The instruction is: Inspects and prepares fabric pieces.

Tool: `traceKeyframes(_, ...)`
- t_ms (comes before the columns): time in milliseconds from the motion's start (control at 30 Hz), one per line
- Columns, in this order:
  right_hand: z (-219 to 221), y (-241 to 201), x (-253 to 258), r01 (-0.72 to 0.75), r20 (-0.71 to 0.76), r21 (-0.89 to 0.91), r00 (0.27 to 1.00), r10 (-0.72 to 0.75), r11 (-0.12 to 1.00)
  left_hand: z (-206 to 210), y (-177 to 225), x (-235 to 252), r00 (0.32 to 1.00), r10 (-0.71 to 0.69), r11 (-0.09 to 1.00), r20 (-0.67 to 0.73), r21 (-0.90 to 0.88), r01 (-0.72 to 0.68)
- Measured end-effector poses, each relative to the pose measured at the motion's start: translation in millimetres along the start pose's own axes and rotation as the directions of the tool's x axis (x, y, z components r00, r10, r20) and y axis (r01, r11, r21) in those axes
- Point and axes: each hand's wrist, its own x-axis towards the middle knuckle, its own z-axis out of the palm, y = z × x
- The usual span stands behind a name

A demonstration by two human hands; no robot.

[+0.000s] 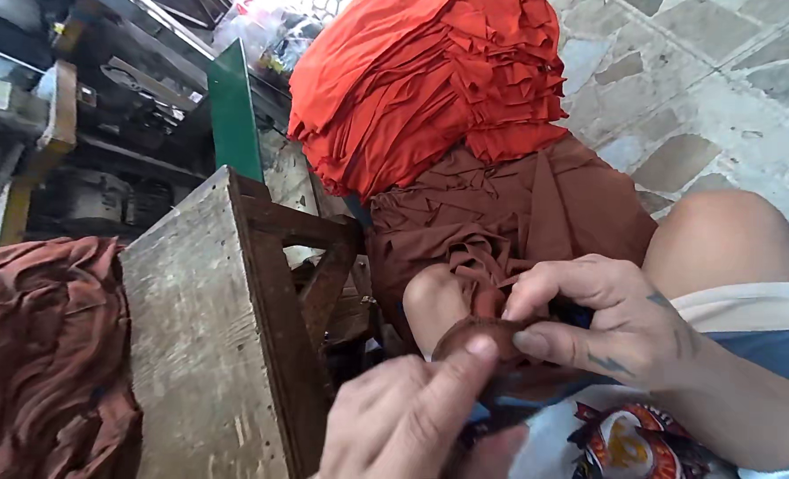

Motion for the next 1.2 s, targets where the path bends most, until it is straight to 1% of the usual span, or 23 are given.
traceKeyframes(67, 1.6, -2.1, -1.4, 0.023, -0.008, -0.01, 1.0, -0.023, 1.0, 7.7, 5.4, -1.8, 1.0, 0.008, 1.0, -0.001, -0.016, -0.008)
traceKeyframes(200, 3.6, -2.8, -3.0, 0.059, -0.013, -0.03, 0.998, -0.059, 0.998, 13.9, 3.3, -2.9, 0.999, -0.016, 0.998, -0.045, 0.061, 0.018)
traceKeyframes(433, 6.3, 1.1, -2.9, 0.073, -0.041, -0.057, 0.996, -0.075, 0.996, 9.1, 4.6, 0.2, 0.999, -0.047, 0.994, 0.001, 0.097, 0.046)
traceKeyframes(667, 8.0, 2.6, -2.8, 0.084, -0.06, -0.089, 0.994, -0.09, 0.992, 9.8, 4.2, 0.8, 0.998, -0.063, 0.991, 0.001, 0.114, 0.062)
traceKeyframes(800, 8.3, 2.9, -2.8, 0.11, -0.058, -0.14, 0.991, -0.119, 0.984, 9.5, 4.2, 1.1, 0.998, -0.058, 0.989, 0.014, 0.134, 0.056)
traceKeyframes(1000, 9.0, 2.0, -3.7, 0.119, -0.053, -0.199, 0.99, -0.132, 0.973, 10.5, 5.1, 0.9, 1.0, -0.014, 0.973, 0.005, 0.229, 0.013)
traceKeyframes(1200, 9.6, 2.1, -3.3, 0.103, -0.052, -0.177, 0.992, -0.114, 0.979, 12.5, 4.2, 0.8, 1.0, -0.001, 0.973, -0.01, 0.232, 0.004)
